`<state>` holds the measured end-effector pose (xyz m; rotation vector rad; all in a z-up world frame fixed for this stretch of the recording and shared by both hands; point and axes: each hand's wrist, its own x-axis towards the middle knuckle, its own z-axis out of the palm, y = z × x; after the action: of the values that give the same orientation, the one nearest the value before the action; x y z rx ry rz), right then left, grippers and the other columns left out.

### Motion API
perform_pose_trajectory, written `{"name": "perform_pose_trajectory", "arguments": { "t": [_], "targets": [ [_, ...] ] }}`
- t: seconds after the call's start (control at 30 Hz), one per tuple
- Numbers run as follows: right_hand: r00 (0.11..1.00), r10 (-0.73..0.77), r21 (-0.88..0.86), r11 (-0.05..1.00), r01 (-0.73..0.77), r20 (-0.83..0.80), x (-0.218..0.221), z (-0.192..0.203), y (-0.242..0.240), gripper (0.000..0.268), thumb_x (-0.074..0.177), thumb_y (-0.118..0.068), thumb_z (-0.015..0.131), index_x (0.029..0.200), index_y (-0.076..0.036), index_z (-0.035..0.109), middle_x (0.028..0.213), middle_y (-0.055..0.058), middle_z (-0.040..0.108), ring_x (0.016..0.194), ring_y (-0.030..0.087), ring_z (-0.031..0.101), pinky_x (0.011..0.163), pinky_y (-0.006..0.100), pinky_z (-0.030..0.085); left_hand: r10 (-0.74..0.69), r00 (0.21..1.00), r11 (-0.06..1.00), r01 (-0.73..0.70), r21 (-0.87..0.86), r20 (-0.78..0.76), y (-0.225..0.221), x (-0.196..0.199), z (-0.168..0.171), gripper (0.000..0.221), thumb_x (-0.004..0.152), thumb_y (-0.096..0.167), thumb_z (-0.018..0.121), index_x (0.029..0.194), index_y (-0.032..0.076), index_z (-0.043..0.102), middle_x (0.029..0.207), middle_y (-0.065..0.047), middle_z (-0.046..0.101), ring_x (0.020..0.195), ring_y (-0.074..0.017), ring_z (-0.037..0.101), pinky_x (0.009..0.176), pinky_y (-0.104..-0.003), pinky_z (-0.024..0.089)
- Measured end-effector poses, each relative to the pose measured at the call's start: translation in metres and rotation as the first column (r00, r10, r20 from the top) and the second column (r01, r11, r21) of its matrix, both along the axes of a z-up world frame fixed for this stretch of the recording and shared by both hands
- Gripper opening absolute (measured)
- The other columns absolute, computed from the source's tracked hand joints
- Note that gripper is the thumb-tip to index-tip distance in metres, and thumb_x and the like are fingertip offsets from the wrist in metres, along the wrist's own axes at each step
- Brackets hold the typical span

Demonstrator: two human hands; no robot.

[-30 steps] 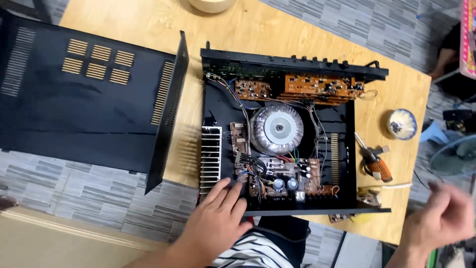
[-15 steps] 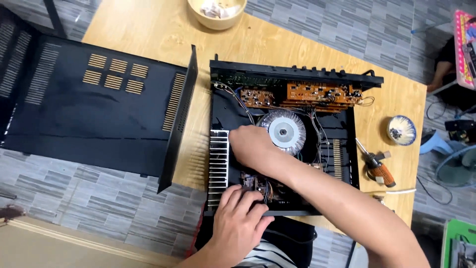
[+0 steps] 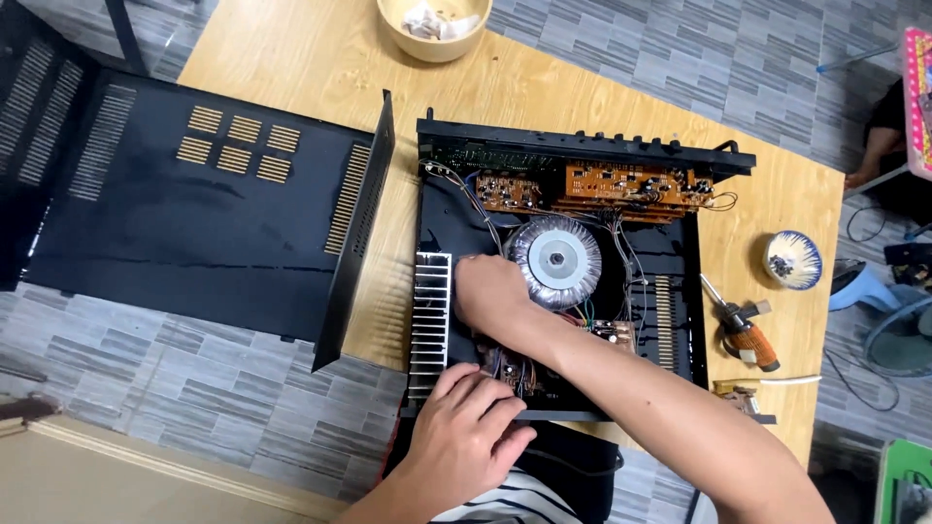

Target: Disassembling an electronic amplifier by removing screws and the outer casing to access internal components

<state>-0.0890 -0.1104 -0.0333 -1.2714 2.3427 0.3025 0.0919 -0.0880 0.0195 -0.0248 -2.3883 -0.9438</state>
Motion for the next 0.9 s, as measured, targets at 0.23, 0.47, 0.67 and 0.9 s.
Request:
{"name": "perform_pose_trajectory", "arguments": {
  "t": [0.23, 0.47, 0.67, 0.9],
  "targets": [
    [0.981, -0.124, -0.242, 0.957, 0.157, 0.147, -0.009, 0.013, 0.018, 0.023, 0.075, -0.024, 0.062, 0.081, -0.002, 0.066, 0.081, 0.021, 0.070, 0.077, 0.046, 0.065, 0.068, 0.053, 0.052, 0.051, 0.998, 0.995, -0.053, -0.083, -0.032, 0.003, 0.000, 0.002, 0.017, 0.089, 0.022, 0.073, 0.094, 0.006, 0.072, 0.093, -0.008, 0.070, 0.086, -0.0264, 0.064, 0.093, -0.044, 0.049],
    [0.995, -0.091, -0.396, 0.913, 0.100, 0.041, 0.000, 0.000, 0.011, 0.017, 0.072, -0.008, 0.055, 0.086, -0.010, 0.063, 0.079, 0.014, 0.070, 0.069, 0.041, 0.068, 0.059, 0.050, 0.055, 0.089, 0.996, 0.990, -0.088, -0.111, 0.003, 0.009, 0.000, -0.004, 0.019, 0.091, 0.026, 0.069, 0.095, 0.007, 0.071, 0.095, -0.006, 0.072, 0.094, -0.0297, 0.065, 0.095, -0.046, 0.049],
    [0.993, -0.021, -0.315, 0.947, 0.056, 0.114, -0.013, -0.008, -0.002, 0.028, 0.082, -0.009, 0.050, 0.100, -0.012, 0.071, 0.112, 0.023, 0.061, 0.080, 0.044, 0.068, 0.062, 0.054, 0.056, 0.126, 0.992, 0.986, -0.125, -0.112, 0.002, 0.013, -0.002, -0.006, 0.017, 0.091, 0.025, 0.067, 0.089, 0.008, 0.069, 0.083, -0.006, 0.067, 0.084, -0.0289, 0.061, 0.091, -0.046, 0.050],
    [0.982, 0.170, -0.171, 0.973, -0.155, 0.076, -0.035, -0.004, -0.019, 0.049, 0.073, -0.010, 0.073, 0.119, -0.004, 0.057, 0.109, 0.019, 0.065, 0.091, 0.043, 0.069, 0.071, 0.053, 0.059, 0.055, 0.998, 0.997, -0.054, -0.049, 0.020, 0.006, 0.000, -0.013, 0.012, 0.086, 0.020, 0.077, 0.090, 0.010, 0.072, 0.082, -0.001, 0.070, 0.080, -0.0233, 0.064, 0.095, -0.042, 0.049]
  ]
}}
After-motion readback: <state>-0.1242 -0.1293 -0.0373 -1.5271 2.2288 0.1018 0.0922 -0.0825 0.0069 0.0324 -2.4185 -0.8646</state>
